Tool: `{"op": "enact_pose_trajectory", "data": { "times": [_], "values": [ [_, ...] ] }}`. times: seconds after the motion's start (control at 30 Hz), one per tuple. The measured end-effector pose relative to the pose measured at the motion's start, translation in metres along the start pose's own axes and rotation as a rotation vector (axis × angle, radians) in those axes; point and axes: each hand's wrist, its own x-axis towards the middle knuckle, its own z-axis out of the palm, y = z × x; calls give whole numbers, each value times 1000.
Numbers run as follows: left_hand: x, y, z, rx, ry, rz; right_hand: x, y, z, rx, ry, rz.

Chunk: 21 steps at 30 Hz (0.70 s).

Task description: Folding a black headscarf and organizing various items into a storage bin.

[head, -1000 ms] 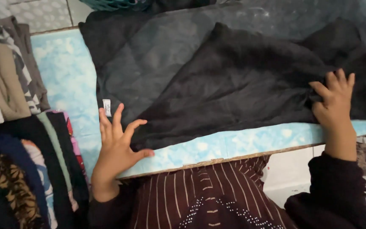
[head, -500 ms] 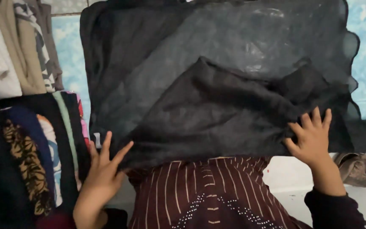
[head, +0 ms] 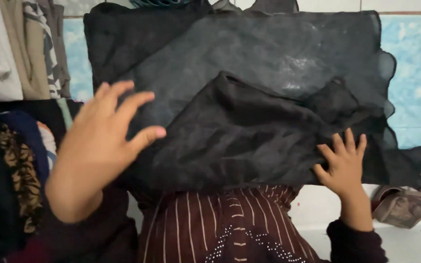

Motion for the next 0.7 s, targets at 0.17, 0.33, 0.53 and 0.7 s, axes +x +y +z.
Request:
{"op": "enact_pose_trajectory", "data": {
  "times": [0.17,0.33,0.53,0.7],
  "values": [
    [68,-4,7,115,53,123,4,-1,-3,14,-2,-3],
    [189,-40,117,203,124,163,8,-6,-6,28,34,4],
    [264,-101,202,382,177,35,11,-9,-9,47,23,35],
    [263,-126,202,538,219,7,9,-6,-9,44,-10,17]
  ]
}}
